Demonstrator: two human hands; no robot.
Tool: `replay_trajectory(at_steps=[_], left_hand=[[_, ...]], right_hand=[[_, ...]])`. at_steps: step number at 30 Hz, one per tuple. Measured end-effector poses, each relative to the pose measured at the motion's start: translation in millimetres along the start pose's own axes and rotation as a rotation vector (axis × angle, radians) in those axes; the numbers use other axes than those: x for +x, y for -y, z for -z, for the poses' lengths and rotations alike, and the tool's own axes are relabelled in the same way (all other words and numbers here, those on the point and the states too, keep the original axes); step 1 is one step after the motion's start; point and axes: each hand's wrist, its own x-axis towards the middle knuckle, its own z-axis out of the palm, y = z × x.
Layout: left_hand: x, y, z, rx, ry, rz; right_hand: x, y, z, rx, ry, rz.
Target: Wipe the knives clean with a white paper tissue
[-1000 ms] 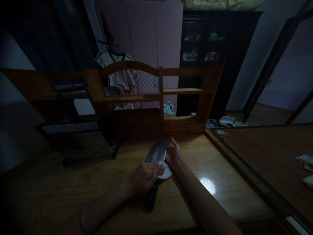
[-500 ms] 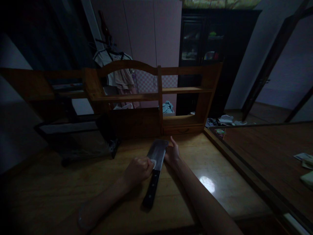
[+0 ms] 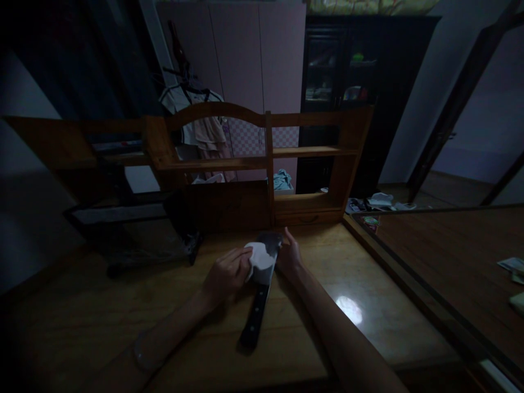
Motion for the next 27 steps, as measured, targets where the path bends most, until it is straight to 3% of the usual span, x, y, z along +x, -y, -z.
replay_trajectory(at_steps=[7,13,18,27], left_hand=[[5.0,-8.5,2.0,-0.077,0.0,0.018],[5.7,-5.1,-10.6,-0.021,0.089,0.024],[-1.4,3.1,-22.2,0.032,0.16,0.07],[-3.7,5.7,-19.8,-0.027,0.227,0.125]], right_hand=[[-10.9,8.3,-15.0,-0.051,0.195,0.045],[-9.2,-0.5,-13.9,-0.015,0.165,-0.03],[-5.7,-14.1,-14.0,-0.004,0.232,-0.069],[-7.7,-19.7,-12.5,-0.089,0.271,-0.167]])
